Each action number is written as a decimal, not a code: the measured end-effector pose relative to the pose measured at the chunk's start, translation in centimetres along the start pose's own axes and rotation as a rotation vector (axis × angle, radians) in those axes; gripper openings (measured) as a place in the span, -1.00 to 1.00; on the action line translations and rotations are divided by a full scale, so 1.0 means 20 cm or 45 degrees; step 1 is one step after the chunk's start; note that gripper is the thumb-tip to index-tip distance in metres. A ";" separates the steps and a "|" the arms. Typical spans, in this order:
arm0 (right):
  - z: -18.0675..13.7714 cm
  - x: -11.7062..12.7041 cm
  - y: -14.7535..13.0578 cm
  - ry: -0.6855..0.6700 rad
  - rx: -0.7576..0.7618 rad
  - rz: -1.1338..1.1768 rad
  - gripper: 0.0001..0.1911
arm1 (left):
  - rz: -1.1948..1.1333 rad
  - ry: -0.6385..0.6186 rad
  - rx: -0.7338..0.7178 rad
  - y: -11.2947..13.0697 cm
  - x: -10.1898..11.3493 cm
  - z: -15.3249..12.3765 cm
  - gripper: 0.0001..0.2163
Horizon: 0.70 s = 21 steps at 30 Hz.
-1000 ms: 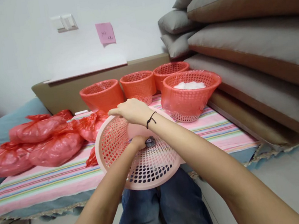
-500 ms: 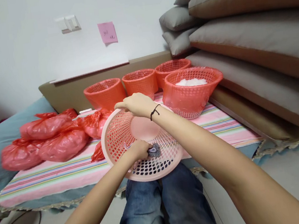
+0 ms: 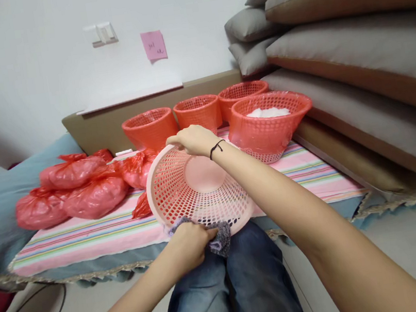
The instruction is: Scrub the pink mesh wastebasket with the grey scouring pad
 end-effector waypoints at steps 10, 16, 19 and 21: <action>-0.23 0.03 -0.02 0.093 -0.548 -0.053 -0.65 | -0.253 0.382 0.227 0.00 0.10 -0.10 -0.43; -0.43 0.06 -0.14 0.090 -0.753 0.035 -0.45 | -0.301 0.685 0.659 -0.34 0.20 0.10 -0.51; -0.49 0.05 -0.16 0.109 -0.754 0.038 -0.49 | -0.261 0.789 0.686 -0.48 0.19 0.25 -0.51; -0.51 0.03 -0.14 0.149 -0.742 0.062 -0.49 | -0.211 0.806 0.655 -0.54 0.17 0.36 -0.51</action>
Point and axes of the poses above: each hand's wrist, its own z-axis towards the middle knuckle, its own x-axis out of the back of the hand, y = z × x, the point moved 4 cm from there along z, towards the middle knuckle, and after that the axes turned 5 degrees about -y, right-handed, at the moved point
